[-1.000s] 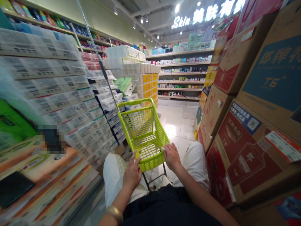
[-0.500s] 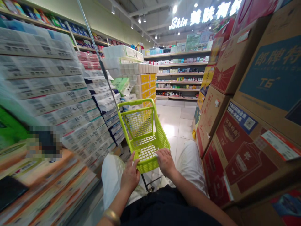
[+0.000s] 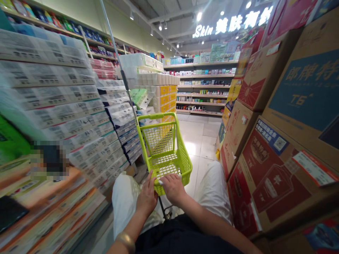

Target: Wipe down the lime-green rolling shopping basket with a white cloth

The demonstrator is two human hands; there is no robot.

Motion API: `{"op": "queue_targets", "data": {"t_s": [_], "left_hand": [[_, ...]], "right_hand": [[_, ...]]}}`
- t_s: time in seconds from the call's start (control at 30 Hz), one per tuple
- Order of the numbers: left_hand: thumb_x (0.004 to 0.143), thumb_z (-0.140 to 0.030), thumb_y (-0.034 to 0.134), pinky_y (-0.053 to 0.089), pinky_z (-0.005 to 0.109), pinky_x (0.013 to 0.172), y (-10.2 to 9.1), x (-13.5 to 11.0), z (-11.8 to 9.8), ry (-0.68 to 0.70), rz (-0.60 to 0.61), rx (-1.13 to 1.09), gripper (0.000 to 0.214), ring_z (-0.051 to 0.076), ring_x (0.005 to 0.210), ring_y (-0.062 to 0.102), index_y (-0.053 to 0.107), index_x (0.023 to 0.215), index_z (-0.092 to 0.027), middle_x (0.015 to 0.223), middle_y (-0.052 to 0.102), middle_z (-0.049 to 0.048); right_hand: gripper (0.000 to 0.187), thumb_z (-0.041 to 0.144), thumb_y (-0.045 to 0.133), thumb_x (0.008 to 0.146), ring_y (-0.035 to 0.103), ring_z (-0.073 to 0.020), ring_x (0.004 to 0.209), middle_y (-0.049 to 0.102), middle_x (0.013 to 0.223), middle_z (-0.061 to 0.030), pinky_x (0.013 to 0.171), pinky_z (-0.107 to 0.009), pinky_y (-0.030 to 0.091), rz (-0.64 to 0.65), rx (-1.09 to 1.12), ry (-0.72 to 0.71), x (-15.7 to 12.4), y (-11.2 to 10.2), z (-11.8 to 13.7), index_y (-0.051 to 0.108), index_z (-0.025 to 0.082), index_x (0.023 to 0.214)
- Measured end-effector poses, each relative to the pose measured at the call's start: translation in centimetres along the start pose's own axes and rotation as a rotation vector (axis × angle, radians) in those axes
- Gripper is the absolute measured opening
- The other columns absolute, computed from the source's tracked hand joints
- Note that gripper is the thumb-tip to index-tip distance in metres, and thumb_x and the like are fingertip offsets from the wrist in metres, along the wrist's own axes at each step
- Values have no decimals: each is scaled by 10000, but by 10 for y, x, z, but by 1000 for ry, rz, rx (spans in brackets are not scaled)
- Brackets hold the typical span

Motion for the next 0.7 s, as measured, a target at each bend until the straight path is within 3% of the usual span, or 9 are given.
{"op": "queue_targets", "data": {"t_s": [0.2,0.33,0.5,0.6,0.7], "left_hand": [[711,-34,452,468,404,1009,-2,0,-2,29,0,-16,582,260,1262,489,455,1273,-184,1490,373,117],[699,-28,462,461,428,1015,0,-1,-8,16,-20,-19,570,279,1259,486,460,1252,-169,1498,354,131],[689,-30,471,471,444,999,1,-2,-6,-2,-13,-21,601,279,1228,512,443,1269,-184,1479,382,123],[712,-36,461,478,434,990,0,-2,-3,10,-6,-17,564,269,1210,525,462,1255,-186,1471,396,119],[714,-31,450,478,409,988,-2,-1,-2,18,-6,-19,544,259,1207,527,492,1232,-191,1478,392,109]], "right_hand": [[193,134,478,883,499,-206,966,626,962,-42,954,-352,317,-147,28,196,-22,-25,-46,608,218,997],[177,137,470,881,499,-206,912,615,901,-37,918,-347,331,-147,41,234,-17,-21,-33,611,219,950],[170,175,529,872,514,-196,909,622,923,-27,898,-331,345,-29,20,68,-3,-5,3,614,245,1002],[145,197,533,881,524,-195,881,626,899,-25,872,-329,359,-1,0,43,-3,-7,-3,617,241,991],[141,190,502,899,528,-202,909,629,899,-33,910,-343,354,-52,-1,100,-12,-18,-29,619,231,967]]}}
Point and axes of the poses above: each hand's wrist, its own x-axis towards the middle knuckle, its own y-axis out of the palm, z = x × y, the point moved 1 cm from there along x, towards the middle knuckle
